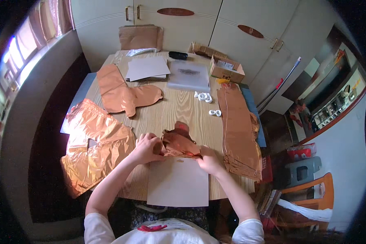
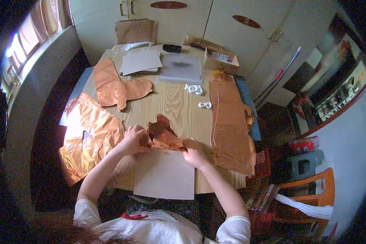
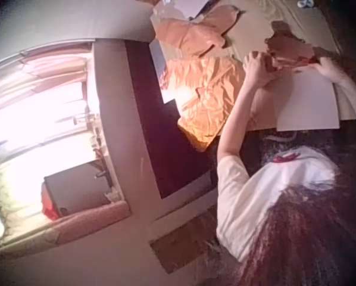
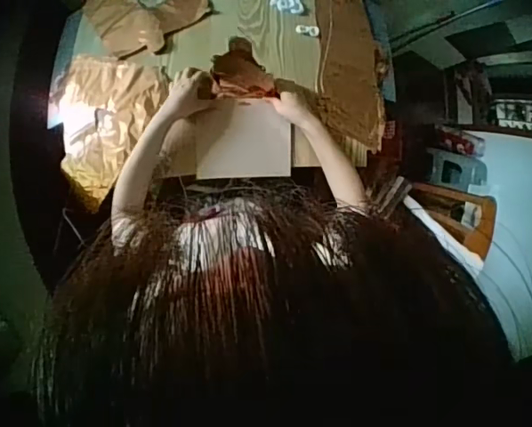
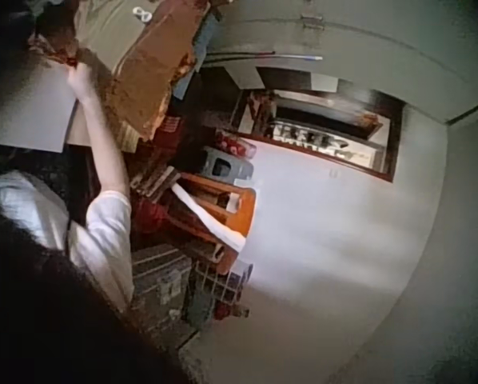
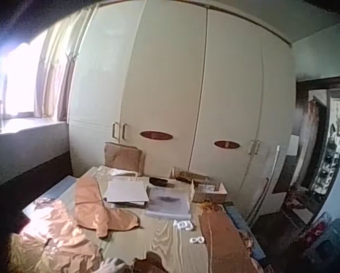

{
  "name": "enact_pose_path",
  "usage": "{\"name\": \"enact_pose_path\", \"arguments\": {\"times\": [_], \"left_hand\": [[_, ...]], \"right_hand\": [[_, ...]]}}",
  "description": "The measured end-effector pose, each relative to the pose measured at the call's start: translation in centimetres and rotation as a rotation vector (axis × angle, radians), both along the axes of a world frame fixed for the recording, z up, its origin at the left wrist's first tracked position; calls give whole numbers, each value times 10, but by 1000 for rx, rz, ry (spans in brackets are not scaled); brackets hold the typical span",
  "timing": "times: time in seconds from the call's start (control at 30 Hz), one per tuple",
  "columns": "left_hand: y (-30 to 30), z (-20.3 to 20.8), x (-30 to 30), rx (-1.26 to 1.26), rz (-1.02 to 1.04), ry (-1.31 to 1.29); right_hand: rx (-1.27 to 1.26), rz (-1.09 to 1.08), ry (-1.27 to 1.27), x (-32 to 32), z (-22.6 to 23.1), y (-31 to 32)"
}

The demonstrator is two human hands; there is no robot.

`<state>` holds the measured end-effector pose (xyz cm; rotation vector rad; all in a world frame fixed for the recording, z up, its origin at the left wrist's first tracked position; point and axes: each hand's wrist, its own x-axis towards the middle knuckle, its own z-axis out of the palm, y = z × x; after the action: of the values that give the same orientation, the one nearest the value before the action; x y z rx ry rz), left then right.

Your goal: Folding rose-gold foil balloons and placing them into plastic packaging sleeves with cardboard inserts.

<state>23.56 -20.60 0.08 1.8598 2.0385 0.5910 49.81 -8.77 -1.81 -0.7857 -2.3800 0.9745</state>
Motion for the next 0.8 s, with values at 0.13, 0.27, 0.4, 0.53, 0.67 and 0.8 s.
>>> {"name": "enact_pose_path", "arguments": {"times": [0.13, 0.27, 0.4, 0.53, 0.67, 0.8], "left_hand": [[0, -1, -4, -50, -105, 20], [-5, -14, -6, 81, -161, 44], [-12, -15, 0, 218, -220, 25], [-19, -6, 6, 252, -272, 34], [-28, 0, 7, 305, -338, 153], [-50, 10, 15, 347, -387, 218]], "right_hand": [[101, 54, 54, 0, 2, -2], [160, 120, 139, 0, 5, -5], [227, 101, 120, 2, 3, -7], [361, 114, 98, 2, 5, -9], [405, 126, 76, 6, 6, -18], [418, 163, 30, 13, 11, -37]]}}
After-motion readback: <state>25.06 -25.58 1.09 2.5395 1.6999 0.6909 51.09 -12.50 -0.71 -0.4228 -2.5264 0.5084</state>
